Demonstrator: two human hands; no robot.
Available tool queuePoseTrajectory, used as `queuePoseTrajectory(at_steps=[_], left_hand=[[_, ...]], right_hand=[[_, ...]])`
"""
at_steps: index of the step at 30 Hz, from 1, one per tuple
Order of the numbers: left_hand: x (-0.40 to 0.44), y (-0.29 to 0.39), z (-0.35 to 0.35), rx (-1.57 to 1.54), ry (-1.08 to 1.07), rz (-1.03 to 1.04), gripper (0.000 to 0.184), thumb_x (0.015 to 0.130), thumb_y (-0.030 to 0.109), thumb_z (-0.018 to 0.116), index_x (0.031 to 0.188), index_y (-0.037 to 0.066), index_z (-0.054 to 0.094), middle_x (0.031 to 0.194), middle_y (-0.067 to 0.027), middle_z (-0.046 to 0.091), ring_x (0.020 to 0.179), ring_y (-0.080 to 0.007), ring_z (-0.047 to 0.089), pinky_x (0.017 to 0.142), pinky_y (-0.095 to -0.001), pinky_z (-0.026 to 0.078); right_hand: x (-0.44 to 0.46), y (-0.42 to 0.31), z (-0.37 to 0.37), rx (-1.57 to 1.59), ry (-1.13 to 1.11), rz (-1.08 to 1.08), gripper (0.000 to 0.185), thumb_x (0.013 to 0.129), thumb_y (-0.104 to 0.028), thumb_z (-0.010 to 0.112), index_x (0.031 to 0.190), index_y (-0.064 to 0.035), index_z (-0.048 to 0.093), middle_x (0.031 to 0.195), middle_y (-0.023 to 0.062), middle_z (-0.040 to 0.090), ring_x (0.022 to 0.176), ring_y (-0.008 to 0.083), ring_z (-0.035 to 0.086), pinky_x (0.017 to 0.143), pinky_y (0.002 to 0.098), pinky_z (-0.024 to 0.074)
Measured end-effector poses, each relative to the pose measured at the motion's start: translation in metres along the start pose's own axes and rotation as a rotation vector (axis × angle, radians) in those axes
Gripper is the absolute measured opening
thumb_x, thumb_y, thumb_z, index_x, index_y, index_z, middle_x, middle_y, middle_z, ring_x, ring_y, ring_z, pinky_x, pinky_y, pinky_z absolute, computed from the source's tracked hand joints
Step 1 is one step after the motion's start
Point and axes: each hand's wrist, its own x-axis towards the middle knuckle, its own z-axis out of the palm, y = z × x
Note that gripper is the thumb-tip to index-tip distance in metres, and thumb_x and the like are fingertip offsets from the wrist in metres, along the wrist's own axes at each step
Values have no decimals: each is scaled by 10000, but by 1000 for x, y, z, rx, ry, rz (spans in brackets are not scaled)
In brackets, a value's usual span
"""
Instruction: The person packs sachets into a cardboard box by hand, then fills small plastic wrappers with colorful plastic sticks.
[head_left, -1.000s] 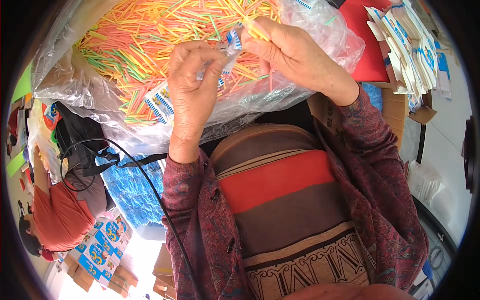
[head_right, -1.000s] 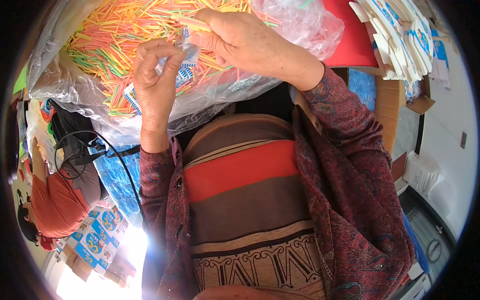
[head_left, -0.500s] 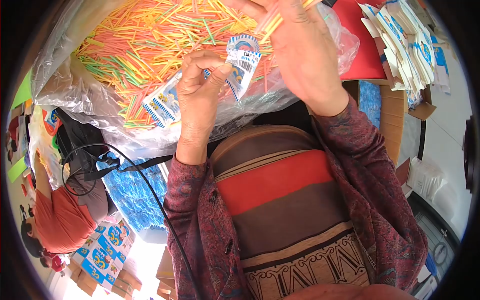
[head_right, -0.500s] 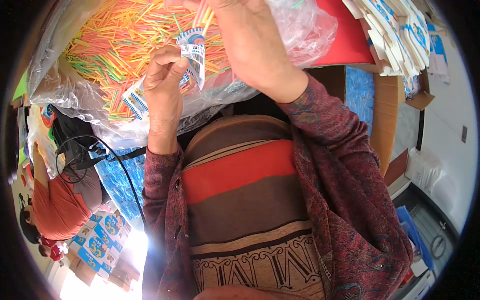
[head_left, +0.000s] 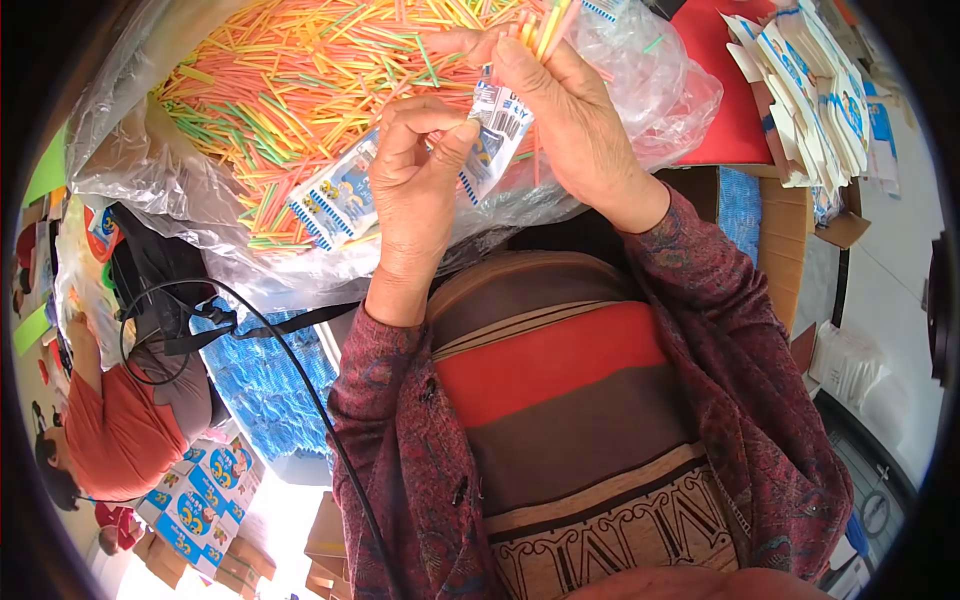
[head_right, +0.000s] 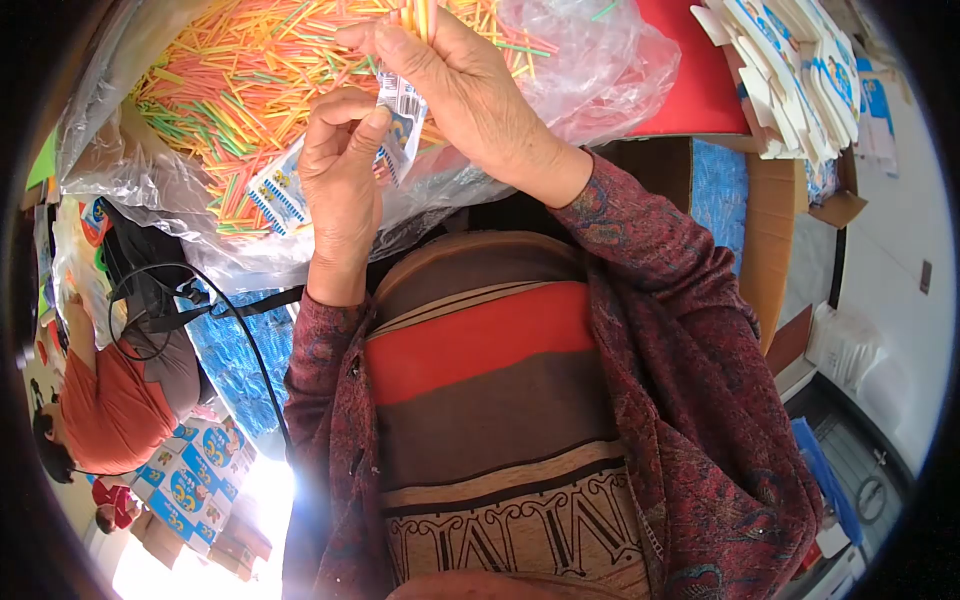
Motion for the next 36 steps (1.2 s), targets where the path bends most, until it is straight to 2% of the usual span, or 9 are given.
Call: queuePoseTrajectory(at_steps=[8,11,12,15,20,23,27,31,36], left_hand=[[0,-5,2,-20,21,-12,133,826,-44,676,882,59,614,979,-22,528,906,-114,516,813,-240,440],[0,-7,3,-59,45,-31,131,833,-43,671,887,60,611,983,-22,528,906,-109,520,804,-234,447],[0,-8,3,-69,43,-50,128,838,-41,668,888,61,610,986,-21,529,906,-106,521,799,-233,451],[1,-8,4,-88,38,-88,122,847,-38,662,889,63,608,993,-19,532,904,-101,524,789,-229,459],[5,-6,9,-86,47,17,120,861,-24,656,927,61,602,988,-27,543,895,-97,537,787,-231,472],[6,1,11,-118,49,73,120,873,-14,648,958,51,593,983,-33,560,887,-95,553,794,-229,475],[5,24,16,-141,63,-129,142,883,-9,642,1007,22,581,962,-41,603,863,-89,583,781,-222,483],[10,26,9,-152,-52,-388,161,888,-12,634,1037,-2,575,967,-44,638,847,-77,599,758,-212,488],[4,19,7,-134,-32,-352,154,884,2,647,1028,-10,596,933,-36,657,808,-56,594,717,-206,491]], right_hand=[[4,3,-5,-46,-11,88,368,1032,-248,433,1261,33,500,1277,127,540,1193,165,492,997,303,393],[7,11,-7,-111,57,87,301,976,-173,538,1246,-43,562,1161,44,631,808,82,612,802,277,492],[7,9,-7,-112,58,90,301,976,-173,538,1246,-43,562,1161,44,631,808,82,612,802,277,492],[10,-7,-10,110,22,177,374,1025,-253,453,1266,29,503,1278,124,529,1197,158,483,988,286,397],[12,-3,-19,-36,-74,109,331,989,-154,523,1266,25,506,1291,118,510,1207,146,468,983,275,398],[8,10,-19,-565,-106,-190,301,953,-152,569,1245,-80,585,1182,13,620,844,64,597,769,259,496],[5,-4,-26,-368,-17,180,331,919,-137,621,1245,-97,585,1148,-11,620,843,62,599,713,223,492],[11,-5,-21,7,-60,-39,326,932,-62,584,1243,21,532,1237,100,552,1143,137,511,941,267,426],[5,1,-30,-367,-72,35,296,889,-7,612,1182,22,576,1128,75,613,1063,153,566,893,273,460]])
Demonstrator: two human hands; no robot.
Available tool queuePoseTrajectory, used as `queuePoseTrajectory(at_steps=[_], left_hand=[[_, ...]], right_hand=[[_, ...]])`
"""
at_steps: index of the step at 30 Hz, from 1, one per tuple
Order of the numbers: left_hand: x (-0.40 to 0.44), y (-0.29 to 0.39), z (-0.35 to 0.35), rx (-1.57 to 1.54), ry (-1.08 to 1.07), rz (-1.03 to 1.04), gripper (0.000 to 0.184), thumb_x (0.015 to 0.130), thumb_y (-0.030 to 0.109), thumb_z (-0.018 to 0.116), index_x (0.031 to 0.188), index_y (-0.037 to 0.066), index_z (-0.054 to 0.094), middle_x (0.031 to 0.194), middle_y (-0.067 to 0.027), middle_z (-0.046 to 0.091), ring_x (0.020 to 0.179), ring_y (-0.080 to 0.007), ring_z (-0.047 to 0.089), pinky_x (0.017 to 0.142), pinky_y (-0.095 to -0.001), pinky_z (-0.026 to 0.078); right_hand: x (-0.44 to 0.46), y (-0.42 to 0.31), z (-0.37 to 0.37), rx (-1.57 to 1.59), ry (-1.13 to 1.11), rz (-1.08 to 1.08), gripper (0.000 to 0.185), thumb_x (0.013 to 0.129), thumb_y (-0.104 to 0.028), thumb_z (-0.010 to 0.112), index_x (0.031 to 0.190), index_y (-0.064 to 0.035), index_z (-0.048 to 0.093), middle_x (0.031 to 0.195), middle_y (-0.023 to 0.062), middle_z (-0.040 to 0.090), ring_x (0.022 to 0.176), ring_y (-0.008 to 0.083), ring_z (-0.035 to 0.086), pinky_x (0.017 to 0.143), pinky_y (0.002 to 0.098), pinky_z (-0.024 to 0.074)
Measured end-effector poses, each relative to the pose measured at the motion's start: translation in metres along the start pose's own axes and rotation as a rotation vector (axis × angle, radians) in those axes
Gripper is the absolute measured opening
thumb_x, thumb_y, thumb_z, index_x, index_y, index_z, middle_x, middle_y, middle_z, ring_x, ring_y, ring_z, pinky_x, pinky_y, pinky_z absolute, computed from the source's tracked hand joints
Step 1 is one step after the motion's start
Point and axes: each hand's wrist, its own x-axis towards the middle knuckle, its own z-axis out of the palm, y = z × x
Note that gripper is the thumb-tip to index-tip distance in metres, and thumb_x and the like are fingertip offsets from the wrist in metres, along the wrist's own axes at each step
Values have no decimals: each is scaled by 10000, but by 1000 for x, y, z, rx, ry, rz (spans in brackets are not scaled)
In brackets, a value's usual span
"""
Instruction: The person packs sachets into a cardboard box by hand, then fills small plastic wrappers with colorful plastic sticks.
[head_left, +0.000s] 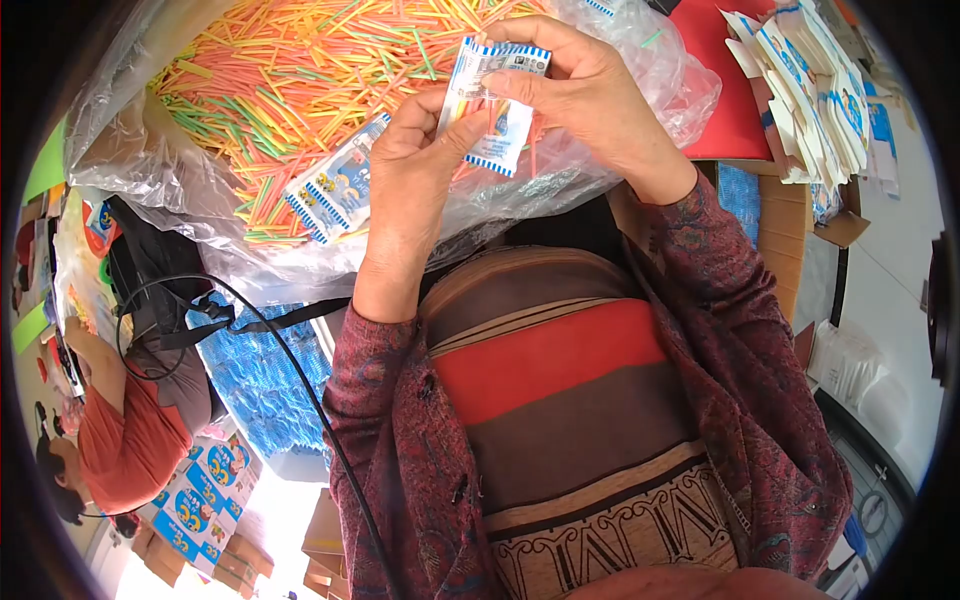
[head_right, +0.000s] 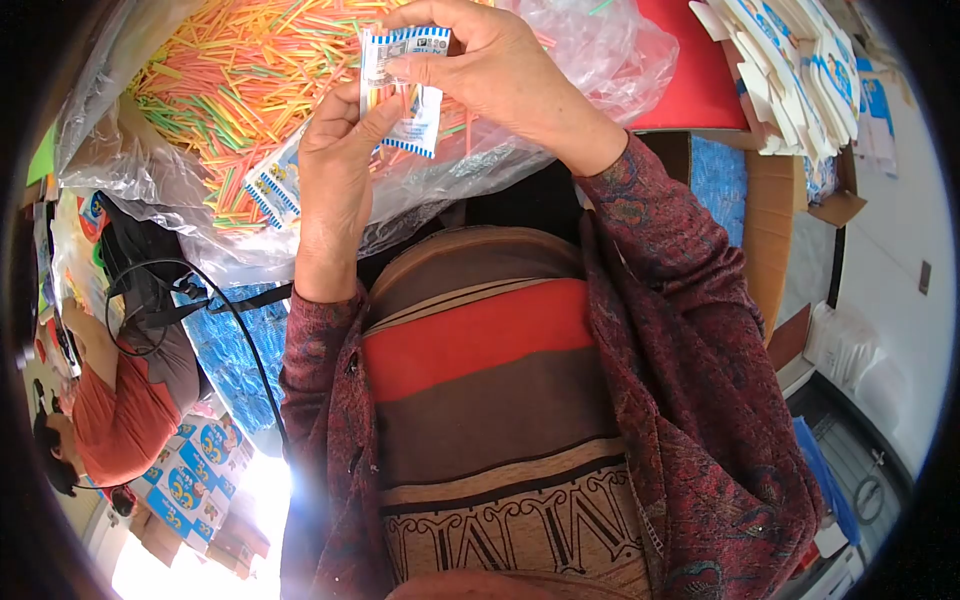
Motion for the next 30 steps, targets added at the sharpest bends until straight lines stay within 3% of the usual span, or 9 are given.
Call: queuePoseTrajectory(at_steps=[3,8,12,16,19,22,24,29,30], left_hand=[[-1,1,-1,127,-12,51,132,885,15,653,1007,-10,609,908,-30,659,790,-44,584,700,-200,488],[-4,9,3,264,-42,-18,87,906,43,636,979,-1,622,861,-1,651,768,-34,565,682,-193,477],[-2,7,0,277,-79,19,93,923,53,615,999,0,621,866,13,645,779,-36,560,705,-197,474],[-1,8,4,324,-43,84,114,928,53,606,1028,1,622,896,5,645,810,-54,567,746,-212,475],[-7,23,11,314,0,190,123,922,44,610,1037,5,628,919,-5,643,831,-69,571,772,-224,474],[-15,35,-9,379,203,209,108,911,35,621,1017,18,640,941,-16,643,864,-86,571,789,-232,472],[-19,27,-36,514,235,279,96,898,23,632,992,21,651,928,-30,648,870,-103,576,780,-237,470],[-32,21,-67,935,235,392,115,845,7,668,957,34,672,900,-69,657,851,-177,597,767,-288,468],[-37,22,-71,954,259,366,115,845,7,668,957,34,672,900,-69,657,851,-177,597,767,-288,468]], right_hand=[[-6,-7,2,-17,34,6,331,889,-132,661,1211,-80,599,1093,-9,627,798,49,589,655,193,481],[-10,3,-7,-245,-55,84,321,870,-140,686,1173,-62,613,1015,-4,638,793,39,580,672,195,481],[-8,0,-13,13,-72,-17,309,862,-128,695,1151,-50,621,963,5,644,828,39,576,712,213,489],[-9,5,-23,-217,-79,1,304,867,-105,687,1152,-32,612,950,18,650,859,55,593,764,226,496],[-1,0,-50,-191,31,105,303,870,-85,677,1156,-17,606,988,38,662,881,62,591,794,241,499],[29,0,-97,-50,181,93,255,881,-76,655,1127,-20,623,1001,45,673,912,95,611,816,262,501],[51,10,-125,-192,258,59,258,866,-62,658,1114,1,622,1015,63,650,997,159,595,832,276,479],[74,54,-144,-586,215,-99,279,808,-87,699,1074,-24,645,976,98,661,993,234,612,854,341,473],[75,64,-146,-872,295,-235,318,781,-95,707,1089,-43,642,1012,109,654,1002,278,600,869,379,459]])
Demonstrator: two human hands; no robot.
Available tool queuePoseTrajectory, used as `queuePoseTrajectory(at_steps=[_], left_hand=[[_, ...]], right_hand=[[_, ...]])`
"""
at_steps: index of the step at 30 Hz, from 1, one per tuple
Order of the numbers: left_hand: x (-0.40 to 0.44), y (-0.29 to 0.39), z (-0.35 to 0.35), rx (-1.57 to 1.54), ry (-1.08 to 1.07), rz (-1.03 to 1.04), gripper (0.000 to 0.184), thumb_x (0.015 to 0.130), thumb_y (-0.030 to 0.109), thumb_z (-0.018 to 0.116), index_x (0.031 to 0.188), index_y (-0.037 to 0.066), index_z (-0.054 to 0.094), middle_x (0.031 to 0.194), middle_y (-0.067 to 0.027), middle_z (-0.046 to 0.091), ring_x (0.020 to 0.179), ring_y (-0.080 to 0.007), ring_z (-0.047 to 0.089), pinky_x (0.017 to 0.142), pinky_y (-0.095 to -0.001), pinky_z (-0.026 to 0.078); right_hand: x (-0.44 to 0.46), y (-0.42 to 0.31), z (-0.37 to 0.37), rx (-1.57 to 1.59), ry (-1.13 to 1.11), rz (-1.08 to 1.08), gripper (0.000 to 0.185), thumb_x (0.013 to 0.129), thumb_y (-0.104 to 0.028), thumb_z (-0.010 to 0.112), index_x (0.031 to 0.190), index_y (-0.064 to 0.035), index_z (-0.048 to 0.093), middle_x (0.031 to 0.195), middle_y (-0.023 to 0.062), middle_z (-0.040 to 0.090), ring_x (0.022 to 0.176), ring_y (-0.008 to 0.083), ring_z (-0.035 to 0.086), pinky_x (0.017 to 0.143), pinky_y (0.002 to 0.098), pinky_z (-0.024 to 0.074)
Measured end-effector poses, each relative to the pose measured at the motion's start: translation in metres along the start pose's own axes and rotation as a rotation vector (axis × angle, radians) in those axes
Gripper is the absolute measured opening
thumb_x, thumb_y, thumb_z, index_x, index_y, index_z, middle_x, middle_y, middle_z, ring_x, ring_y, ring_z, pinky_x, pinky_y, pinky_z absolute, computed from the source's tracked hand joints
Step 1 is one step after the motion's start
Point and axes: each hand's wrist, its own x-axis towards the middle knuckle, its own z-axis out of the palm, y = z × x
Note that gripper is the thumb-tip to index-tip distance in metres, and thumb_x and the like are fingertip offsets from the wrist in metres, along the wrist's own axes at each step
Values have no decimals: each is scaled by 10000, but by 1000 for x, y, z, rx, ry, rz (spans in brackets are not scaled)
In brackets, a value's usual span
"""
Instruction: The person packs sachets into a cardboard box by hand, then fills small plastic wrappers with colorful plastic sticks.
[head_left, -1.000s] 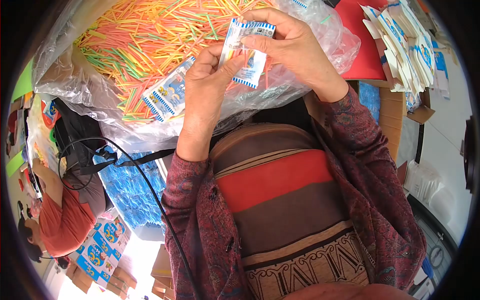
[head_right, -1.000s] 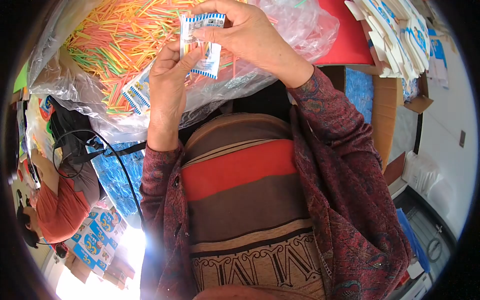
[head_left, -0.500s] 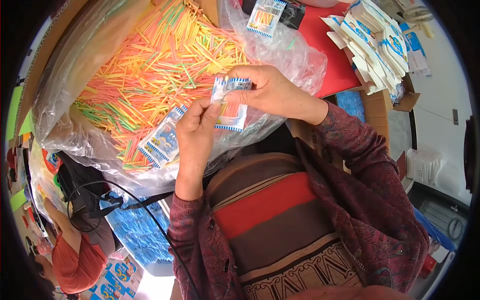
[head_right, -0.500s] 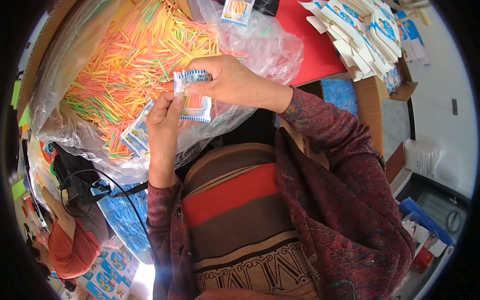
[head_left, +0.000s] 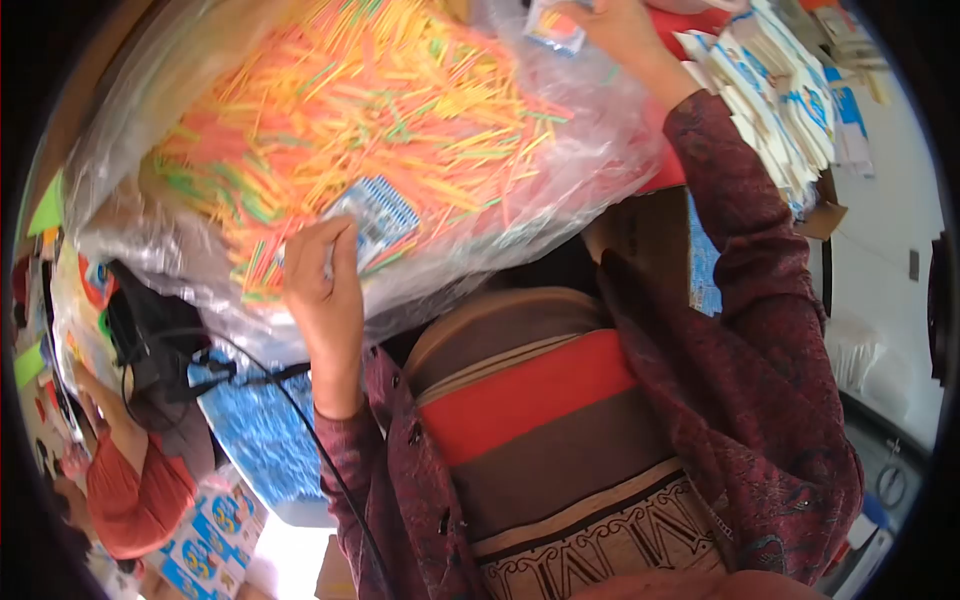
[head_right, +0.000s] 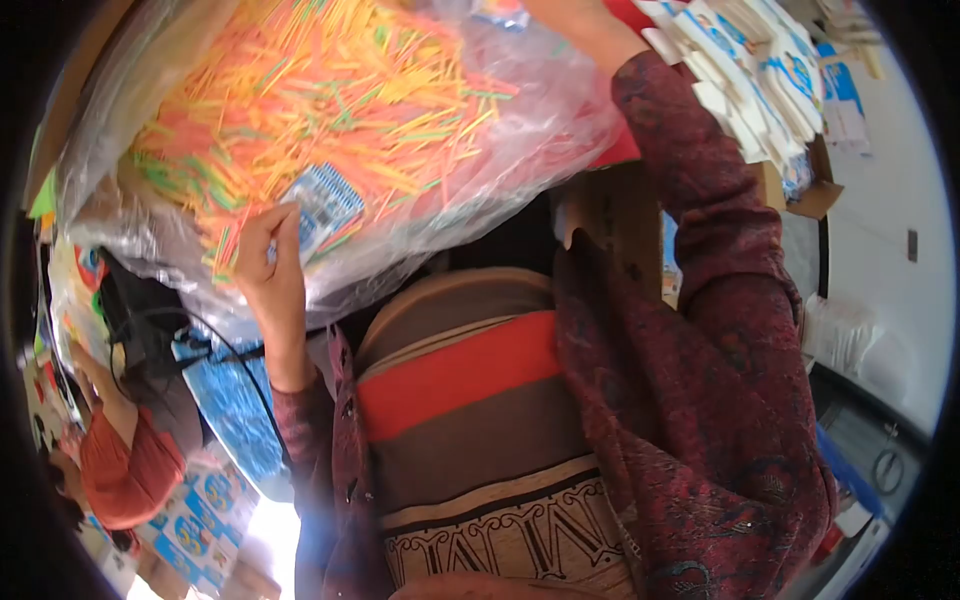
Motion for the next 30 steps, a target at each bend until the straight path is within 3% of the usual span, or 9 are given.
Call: queuePoseTrajectory(at_steps=[1,3,9,13,15,16,18,22,30], left_hand=[[0,-2,-2,100,-4,89,131,822,25,688,951,42,676,905,-70,653,858,-201,593,777,-310,459],[4,-5,-2,292,-23,274,169,776,62,727,939,57,685,915,-73,645,871,-249,585,797,-353,440],[12,-15,12,543,16,268,212,723,197,760,891,97,677,909,-35,604,920,-260,533,871,-411,371],[15,-21,17,591,-4,237,214,717,240,763,845,105,658,893,-32,586,923,-260,517,876,-425,355],[16,-24,17,603,-20,224,215,716,250,762,830,106,650,887,-33,582,919,-261,514,874,-429,352],[17,-27,17,612,-24,231,222,713,254,763,829,106,645,889,-35,581,923,-263,513,868,-431,354],[15,-30,17,629,-29,243,236,709,263,764,828,106,634,892,-38,578,931,-266,511,858,-435,357],[12,-20,19,578,55,242,199,734,219,743,855,108,632,867,-37,575,913,-269,517,846,-436,358],[17,-31,22,685,14,202,125,768,147,703,863,107,631,904,-57,575,900,-282,516,852,-417,359]], right_hand=[[-4,6,8,-274,114,-140,359,755,-103,714,1103,-63,639,1049,120,646,1012,322,588,885,418,446],[-3,-1,7,-339,84,-98,382,746,-98,713,1119,-72,633,1095,127,632,1028,350,565,898,440,432],[-8,-34,-5,-493,256,-215,464,734,-87,717,1184,-91,602,1208,133,585,1106,338,536,929,426,428],[-25,-91,-11,-112,99,-171,448,761,-84,713,1193,-79,595,1213,148,581,1147,318,534,954,388,426],[-33,-117,-7,146,-172,-170,365,841,-125,669,1192,-60,591,1219,161,575,1138,311,546,946,348,434],[-37,-123,1,150,-170,-167,365,841,-125,669,1192,-60,591,1219,161,575,1138,311,546,946,348,434],[-49,-133,21,379,-221,-213,199,883,-70,640,1077,-24,646,1010,60,678,951,172,639,829,289,505],[-60,-153,36,374,-341,-265,169,878,-75,640,1038,-26,659,1017,74,678,965,243,643,839,307,509],[-74,-152,48,439,-370,-251,179,882,-101,643,1046,-31,663,1025,87,676,939,231,644,819,301,510]])
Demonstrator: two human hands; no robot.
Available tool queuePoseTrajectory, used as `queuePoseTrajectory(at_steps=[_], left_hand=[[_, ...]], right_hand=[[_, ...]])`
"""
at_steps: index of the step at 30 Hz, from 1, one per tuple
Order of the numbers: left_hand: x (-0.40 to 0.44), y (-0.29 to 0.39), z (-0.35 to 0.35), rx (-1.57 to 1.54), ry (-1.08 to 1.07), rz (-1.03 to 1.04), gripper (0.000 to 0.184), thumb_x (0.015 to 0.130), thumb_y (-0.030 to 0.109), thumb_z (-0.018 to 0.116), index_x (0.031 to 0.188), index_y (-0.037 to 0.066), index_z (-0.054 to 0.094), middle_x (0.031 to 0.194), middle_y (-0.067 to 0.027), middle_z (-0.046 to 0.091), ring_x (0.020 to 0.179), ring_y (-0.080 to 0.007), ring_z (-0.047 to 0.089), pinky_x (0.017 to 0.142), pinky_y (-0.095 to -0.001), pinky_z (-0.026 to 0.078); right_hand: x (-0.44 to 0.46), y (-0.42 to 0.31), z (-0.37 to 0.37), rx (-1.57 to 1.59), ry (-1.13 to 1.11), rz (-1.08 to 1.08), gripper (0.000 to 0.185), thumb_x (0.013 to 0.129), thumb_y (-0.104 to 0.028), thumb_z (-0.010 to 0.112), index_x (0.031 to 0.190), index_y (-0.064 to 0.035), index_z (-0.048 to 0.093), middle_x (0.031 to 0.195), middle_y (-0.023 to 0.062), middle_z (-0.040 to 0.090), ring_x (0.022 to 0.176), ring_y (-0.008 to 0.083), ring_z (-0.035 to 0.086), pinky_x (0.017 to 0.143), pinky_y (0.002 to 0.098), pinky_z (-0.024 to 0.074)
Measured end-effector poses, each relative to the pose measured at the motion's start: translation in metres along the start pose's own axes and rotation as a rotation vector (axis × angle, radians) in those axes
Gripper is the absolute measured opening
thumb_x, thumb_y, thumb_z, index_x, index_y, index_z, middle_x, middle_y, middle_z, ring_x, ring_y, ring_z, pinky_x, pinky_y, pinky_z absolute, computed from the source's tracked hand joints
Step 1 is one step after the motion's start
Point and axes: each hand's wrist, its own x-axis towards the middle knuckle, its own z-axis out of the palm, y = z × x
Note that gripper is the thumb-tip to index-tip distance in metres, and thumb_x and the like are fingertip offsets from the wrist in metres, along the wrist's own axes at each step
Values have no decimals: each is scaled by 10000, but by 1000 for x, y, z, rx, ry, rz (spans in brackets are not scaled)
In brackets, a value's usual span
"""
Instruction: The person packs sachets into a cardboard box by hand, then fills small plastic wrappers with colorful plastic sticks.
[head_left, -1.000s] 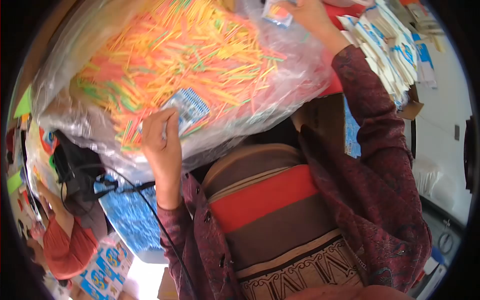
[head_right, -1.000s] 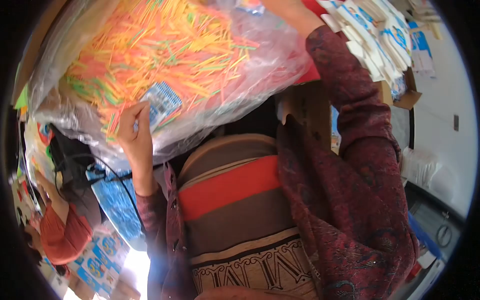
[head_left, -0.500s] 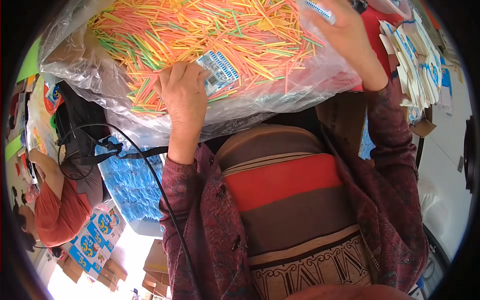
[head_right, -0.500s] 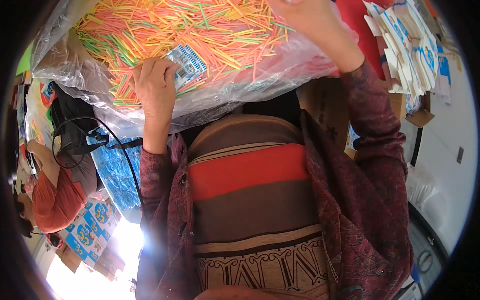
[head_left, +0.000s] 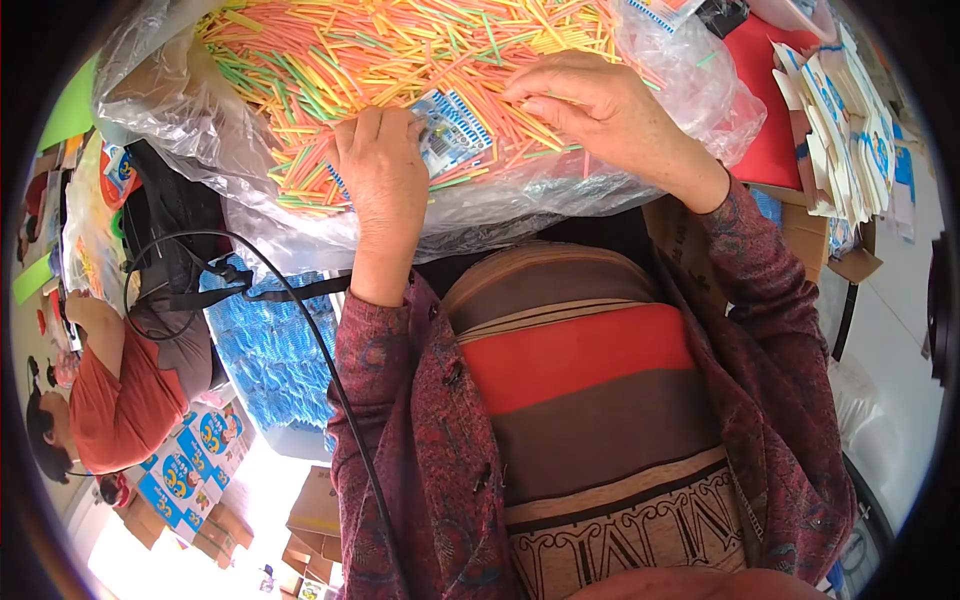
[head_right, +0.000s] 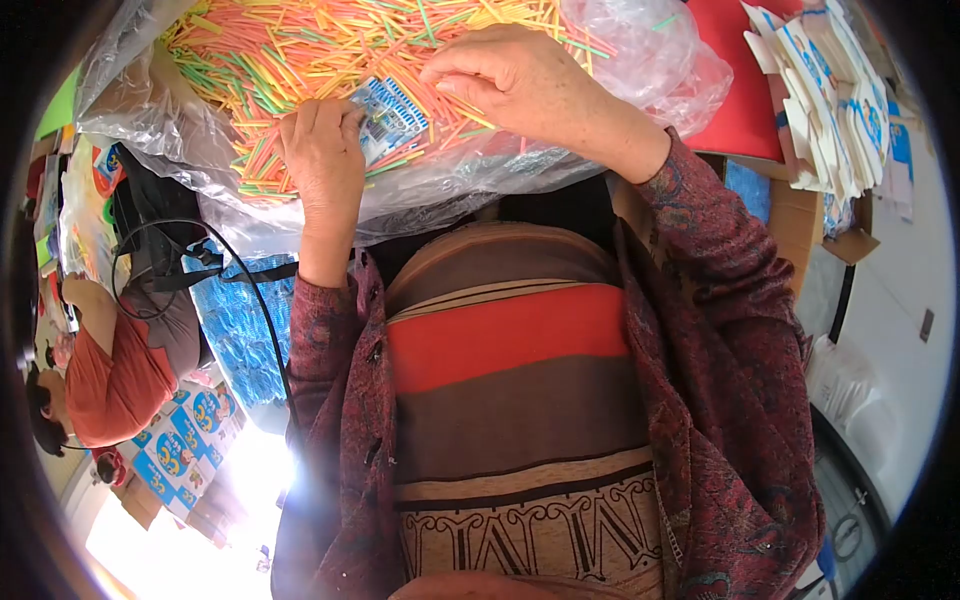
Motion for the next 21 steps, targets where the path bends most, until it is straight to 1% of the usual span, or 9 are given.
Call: queuePoseTrajectory(at_steps=[5,8,11,14,15,16,17,20,21], left_hand=[[4,0,-13,-170,127,64,103,768,136,690,849,112,631,959,-55,581,907,-272,522,852,-406,364],[13,17,-29,-125,297,202,100,758,123,687,843,115,633,987,-45,590,907,-263,532,849,-402,373],[17,27,-24,-194,298,246,140,736,123,707,856,120,636,1011,-43,596,919,-261,534,856,-410,378],[18,33,-25,-320,288,181,224,714,136,738,911,121,634,1031,-58,596,945,-272,534,889,-422,365],[16,38,-30,-449,224,61,255,715,121,745,940,110,626,1003,-68,610,910,-273,556,855,-414,397],[15,42,-34,-584,160,-59,286,717,105,753,969,99,618,976,-79,623,874,-274,578,821,-407,429],[15,43,-34,-568,174,-63,286,717,105,753,969,99,618,976,-79,623,874,-274,578,821,-407,429],[14,41,-31,-959,-45,-317,309,753,76,751,1020,64,596,866,-104,645,785,-244,628,701,-359,488],[14,41,-30,-947,-33,-313,309,753,76,751,1020,64,596,866,-104,645,785,-244,628,701,-358,488]], right_hand=[[7,-18,2,92,-73,278,182,907,-121,634,1052,-14,661,970,72,683,883,162,641,769,271,507],[21,-37,3,446,-80,497,197,930,-134,618,1047,19,654,896,36,674,830,88,607,709,244,496],[23,-32,12,537,-58,512,210,932,-138,616,1056,28,652,880,9,659,823,66,585,705,232,485],[24,-26,8,436,-26,610,210,929,-128,615,1079,14,652,880,-25,634,780,41,557,667,202,459],[22,-22,7,446,-36,581,210,929,-128,615,1079,14,652,880,-25,634,780,41,557,667,202,459],[18,-18,8,571,47,604,202,927,-121,614,1079,6,653,874,-32,624,762,37,545,652,196,446],[17,-19,9,696,131,630,194,925,-113,614,1080,-2,654,868,-39,614,743,32,534,637,189,434],[24,-37,8,663,166,520,177,925,-99,611,1066,-3,654,850,-44,603,724,32,521,629,193,427],[25,-43,7,644,191,475,168,924,-92,609,1059,-3,654,841,-46,598,715,31,514,626,195,424]])
